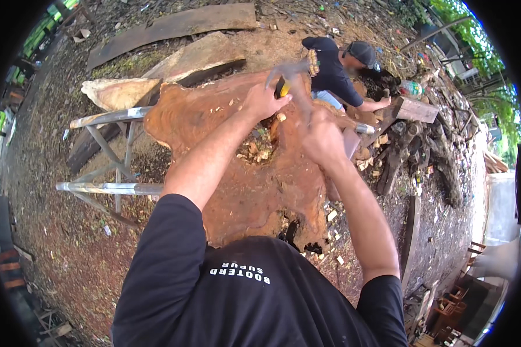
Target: The person uses a hammer and a chisel to hollow out the center of a large wooden slab resting on sawhorses. The person repeatedly strikes the chisel with the hammer to remove wood chips from a central hole.
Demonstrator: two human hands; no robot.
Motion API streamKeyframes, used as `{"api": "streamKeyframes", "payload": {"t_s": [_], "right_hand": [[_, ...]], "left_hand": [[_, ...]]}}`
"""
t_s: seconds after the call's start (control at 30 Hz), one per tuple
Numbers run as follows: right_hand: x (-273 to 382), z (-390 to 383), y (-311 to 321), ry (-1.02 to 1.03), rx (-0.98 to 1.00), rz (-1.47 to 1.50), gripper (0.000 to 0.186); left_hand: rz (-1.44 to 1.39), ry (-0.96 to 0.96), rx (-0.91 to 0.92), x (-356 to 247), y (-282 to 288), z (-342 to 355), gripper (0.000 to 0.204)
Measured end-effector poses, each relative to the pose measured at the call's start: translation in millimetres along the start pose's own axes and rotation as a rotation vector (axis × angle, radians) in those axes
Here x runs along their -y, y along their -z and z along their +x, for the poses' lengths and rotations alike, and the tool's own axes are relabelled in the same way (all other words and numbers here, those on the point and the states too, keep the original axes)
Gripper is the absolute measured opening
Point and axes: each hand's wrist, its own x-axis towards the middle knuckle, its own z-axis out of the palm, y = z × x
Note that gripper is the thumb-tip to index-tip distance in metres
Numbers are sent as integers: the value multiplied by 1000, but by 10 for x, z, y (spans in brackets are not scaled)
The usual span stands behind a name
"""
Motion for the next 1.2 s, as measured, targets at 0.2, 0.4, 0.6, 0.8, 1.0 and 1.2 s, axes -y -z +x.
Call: {"api": "streamKeyframes", "payload": {"t_s": [0.2,0.4,0.6,0.8,1.0,1.2], "right_hand": [[-43,158,60,94,166,-180,54],[513,25,508,200,-136,229,34],[-263,102,-352,70,122,-199,40],[307,42,269,105,39,94,46],[-213,25,-276,96,50,-95,46],[113,168,177,151,33,-55,46]], "left_hand": [[20,9,11,52,-7,24,54],[18,-89,-65,172,64,-44,41],[157,-177,-188,153,-150,48,40],[15,-117,-130,226,-33,-55,37],[-2,-63,42,157,-133,33,46],[25,-92,-25,226,-139,12,48]]}}
